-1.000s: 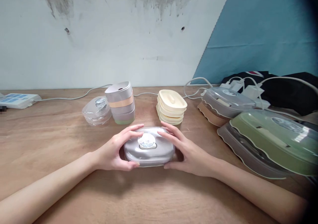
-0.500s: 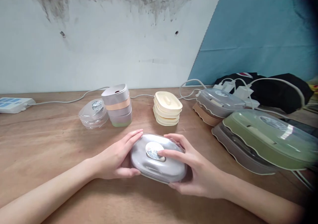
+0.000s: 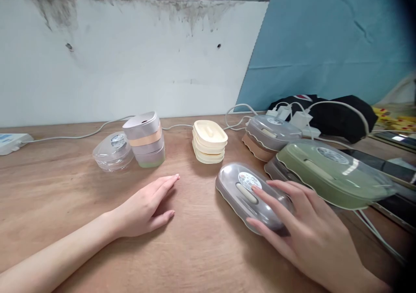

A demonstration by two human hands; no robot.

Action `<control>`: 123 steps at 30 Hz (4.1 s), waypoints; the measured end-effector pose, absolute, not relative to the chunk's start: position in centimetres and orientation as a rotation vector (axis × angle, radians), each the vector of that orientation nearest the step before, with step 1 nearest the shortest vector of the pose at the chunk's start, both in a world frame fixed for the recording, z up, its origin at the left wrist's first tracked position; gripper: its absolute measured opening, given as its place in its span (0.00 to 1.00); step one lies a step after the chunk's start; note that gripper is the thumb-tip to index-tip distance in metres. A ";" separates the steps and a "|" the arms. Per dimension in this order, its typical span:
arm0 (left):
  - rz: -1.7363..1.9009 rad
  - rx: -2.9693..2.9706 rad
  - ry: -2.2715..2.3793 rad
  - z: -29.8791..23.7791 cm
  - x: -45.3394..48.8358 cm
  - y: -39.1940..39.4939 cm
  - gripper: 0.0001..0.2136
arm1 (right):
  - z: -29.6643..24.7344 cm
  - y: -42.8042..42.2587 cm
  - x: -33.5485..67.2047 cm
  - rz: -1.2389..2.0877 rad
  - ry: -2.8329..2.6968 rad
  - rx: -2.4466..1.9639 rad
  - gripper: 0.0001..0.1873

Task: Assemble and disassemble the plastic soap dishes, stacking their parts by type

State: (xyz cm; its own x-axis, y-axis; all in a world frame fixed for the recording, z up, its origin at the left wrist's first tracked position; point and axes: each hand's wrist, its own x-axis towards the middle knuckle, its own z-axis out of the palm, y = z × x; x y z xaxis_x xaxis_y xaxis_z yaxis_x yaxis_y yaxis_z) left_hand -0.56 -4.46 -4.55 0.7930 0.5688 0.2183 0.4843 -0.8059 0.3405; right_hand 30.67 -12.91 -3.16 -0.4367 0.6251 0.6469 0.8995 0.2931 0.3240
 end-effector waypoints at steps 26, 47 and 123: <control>0.455 2.779 0.780 -4.7 -0.5 -4.4 0.29 | -4.6 -3.5 29.3 -0.893 -2.094 -1.552 0.34; 0.059 2.756 0.904 -3.7 0.0 -4.1 0.29 | -4.3 -6.1 23.0 0.332 -2.726 -1.058 0.28; 0.134 2.767 0.864 -3.9 -0.3 -4.0 0.28 | -3.7 -1.7 26.5 -0.934 -2.040 -1.201 0.10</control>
